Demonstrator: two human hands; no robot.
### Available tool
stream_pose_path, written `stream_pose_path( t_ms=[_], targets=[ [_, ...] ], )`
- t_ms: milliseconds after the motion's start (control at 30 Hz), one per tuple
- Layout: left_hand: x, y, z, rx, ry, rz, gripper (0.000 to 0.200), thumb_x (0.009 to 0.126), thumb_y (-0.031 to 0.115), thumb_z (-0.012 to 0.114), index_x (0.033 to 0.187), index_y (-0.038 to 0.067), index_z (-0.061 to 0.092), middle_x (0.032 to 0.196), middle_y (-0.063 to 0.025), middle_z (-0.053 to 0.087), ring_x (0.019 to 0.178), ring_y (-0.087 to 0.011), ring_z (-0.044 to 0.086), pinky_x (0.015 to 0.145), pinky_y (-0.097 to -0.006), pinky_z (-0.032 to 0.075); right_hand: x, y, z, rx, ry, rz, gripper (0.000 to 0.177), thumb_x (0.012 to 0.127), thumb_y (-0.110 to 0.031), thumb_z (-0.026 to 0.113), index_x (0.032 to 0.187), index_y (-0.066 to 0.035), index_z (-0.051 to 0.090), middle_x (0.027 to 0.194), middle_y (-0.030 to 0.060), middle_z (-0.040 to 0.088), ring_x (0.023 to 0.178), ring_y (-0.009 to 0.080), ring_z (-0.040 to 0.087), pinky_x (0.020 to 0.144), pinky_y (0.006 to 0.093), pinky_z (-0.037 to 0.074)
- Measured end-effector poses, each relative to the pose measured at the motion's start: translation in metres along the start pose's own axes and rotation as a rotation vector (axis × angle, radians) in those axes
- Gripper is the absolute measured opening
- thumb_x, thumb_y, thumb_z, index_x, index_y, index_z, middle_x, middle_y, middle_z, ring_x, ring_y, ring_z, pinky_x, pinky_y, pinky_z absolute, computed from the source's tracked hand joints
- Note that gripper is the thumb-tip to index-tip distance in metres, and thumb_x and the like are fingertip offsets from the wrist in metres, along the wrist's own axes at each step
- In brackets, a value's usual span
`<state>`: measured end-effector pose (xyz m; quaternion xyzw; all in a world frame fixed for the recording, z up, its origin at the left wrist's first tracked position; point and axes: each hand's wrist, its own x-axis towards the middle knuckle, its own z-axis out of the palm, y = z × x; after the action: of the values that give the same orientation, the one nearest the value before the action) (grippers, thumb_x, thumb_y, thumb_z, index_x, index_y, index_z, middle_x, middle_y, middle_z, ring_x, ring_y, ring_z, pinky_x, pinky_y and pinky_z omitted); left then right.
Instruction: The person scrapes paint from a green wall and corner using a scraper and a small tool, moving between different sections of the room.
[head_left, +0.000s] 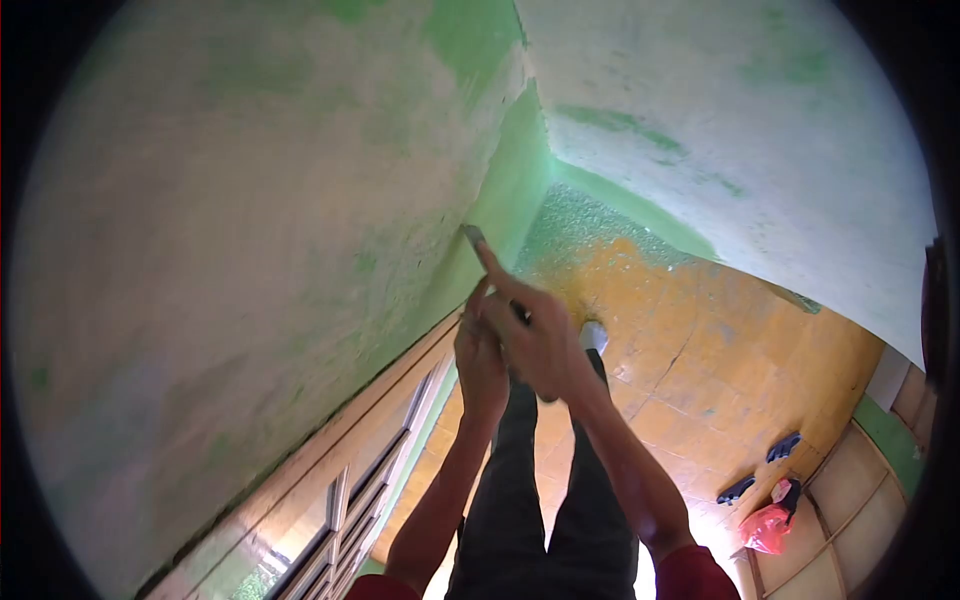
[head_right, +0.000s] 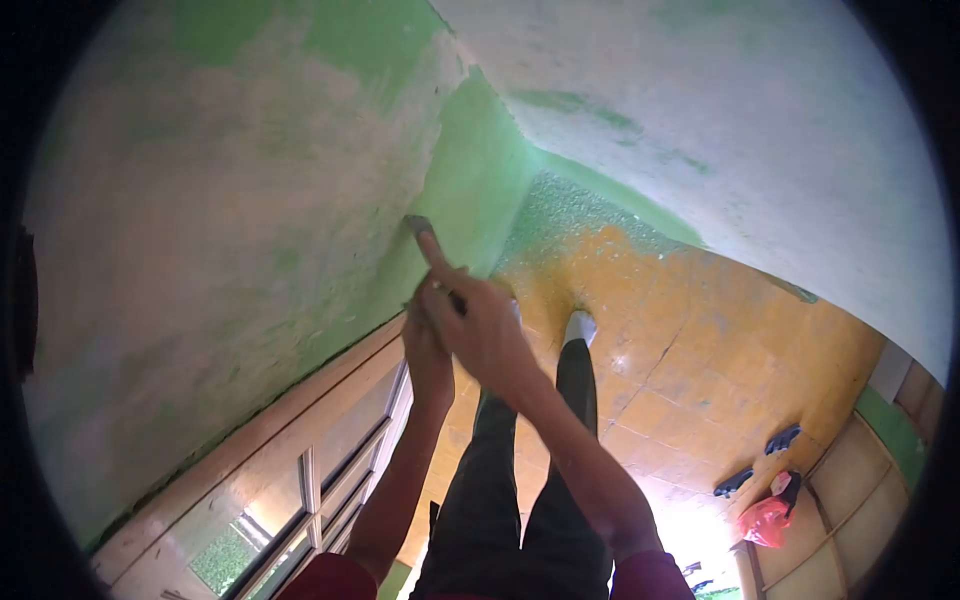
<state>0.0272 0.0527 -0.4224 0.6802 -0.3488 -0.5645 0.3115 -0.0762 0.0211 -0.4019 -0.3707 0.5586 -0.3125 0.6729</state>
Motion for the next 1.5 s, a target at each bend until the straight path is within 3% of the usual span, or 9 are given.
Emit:
stream_pose_path(
  t_ms=[100,200,367,467,500,533,767,1400,1500],
  targets=[
    [0.013,-0.001,0.001,-0.499,0.021,0.088,0.040,0.106,0.020,0.044,0.142,0.004,0.050,0.090,0.0026,0.059,0.077,-0.0025,0.051,0.063,-0.0195,0.042,0.007,0.010,0.017,-0.014,0.094,-0.096,0.055,0.095,-0.019,0.047,0.149,-0.010,0.042,0.074,0.0236,0.059,0.068,0.0299,0.062,0.072,0.0373,0.049],
    [0.017,-0.003,-0.001,-0.460,-0.069,0.039,0.048,0.106,0.015,0.037,0.151,0.001,0.032,0.147,-0.0125,0.047,0.126,-0.0166,0.053,0.106,-0.0298,0.041,0.024,0.003,0.009,0.124,0.137,-0.122,0.055,0.095,-0.019,0.047,0.149,-0.010,0.041,0.074,0.0252,0.059,0.066,0.0319,0.061,0.073,0.0380,0.049],
    [0.025,0.012,0.011,-0.435,-0.155,0.168,0.056,0.101,0.019,0.034,0.153,-0.001,0.026,0.150,-0.0146,0.042,0.131,-0.0193,0.048,0.112,-0.0337,0.035,0.025,0.013,-0.001,0.001,0.078,-0.161,0.054,0.095,-0.018,0.046,0.148,-0.007,0.041,0.072,0.0244,0.055,0.066,0.0328,0.059,0.073,0.0402,0.048],
    [0.022,0.024,0.031,-0.625,0.181,0.012,0.057,0.093,0.010,0.039,0.146,-0.008,0.040,0.107,-0.0078,0.065,0.091,-0.0075,0.056,0.079,-0.0211,0.041,0.043,0.004,-0.009,0.038,0.063,-0.108,0.053,0.095,-0.017,0.046,0.147,-0.006,0.043,0.076,0.0250,0.058,0.068,0.0369,0.061,0.074,0.0422,0.049],
    [0.025,0.016,0.026,-0.610,0.186,-0.003,0.057,0.093,0.010,0.039,0.146,-0.008,0.040,0.107,-0.0078,0.065,0.091,-0.0075,0.056,0.079,-0.0211,0.041,0.048,0.005,-0.011,0.030,0.097,-0.123,0.053,0.095,-0.017,0.047,0.147,-0.006,0.043,0.077,0.0246,0.060,0.069,0.0376,0.062,0.075,0.0427,0.049],
    [0.032,0.003,0.020,-0.546,0.104,0.005,0.056,0.093,0.011,0.040,0.144,-0.010,0.041,0.115,-0.0100,0.064,0.099,-0.0095,0.058,0.083,-0.0222,0.043,0.048,-0.001,-0.016,0.124,0.061,-0.126,0.053,0.098,-0.015,0.045,0.150,-0.004,0.039,0.074,0.0079,0.059,0.073,0.0128,0.057,0.079,0.0298,0.049],
    [0.019,0.009,0.025,-0.443,0.062,0.085,0.047,0.102,0.020,0.033,0.138,-0.006,0.048,0.123,-0.0119,0.060,0.116,-0.0153,0.058,0.100,-0.0307,0.043,0.057,0.010,-0.027,-0.358,0.051,-0.289,0.055,0.097,-0.013,0.043,0.151,-0.001,0.036,0.074,0.0082,0.057,0.069,0.0136,0.056,0.071,0.0293,0.049],
    [0.020,0.020,0.024,-0.262,0.062,0.088,0.050,0.108,0.028,0.034,0.145,-0.005,0.041,0.138,-0.0133,0.055,0.121,-0.0161,0.056,0.101,-0.0323,0.043,0.054,0.005,-0.032,0.055,0.024,-0.225,0.057,0.098,-0.019,0.044,0.153,-0.009,0.033,0.071,0.0060,0.062,0.059,0.0124,0.059,0.060,0.0314,0.053],
    [0.023,0.024,0.029,-0.309,0.073,0.181,0.051,0.108,0.028,0.035,0.147,-0.004,0.039,0.140,-0.0130,0.053,0.121,-0.0158,0.055,0.101,-0.0330,0.043,0.052,0.004,-0.028,0.138,0.007,-0.224,0.056,0.095,-0.017,0.045,0.149,-0.003,0.038,0.073,0.0183,0.061,0.063,0.0304,0.063,0.069,0.0403,0.051]
  ],
)
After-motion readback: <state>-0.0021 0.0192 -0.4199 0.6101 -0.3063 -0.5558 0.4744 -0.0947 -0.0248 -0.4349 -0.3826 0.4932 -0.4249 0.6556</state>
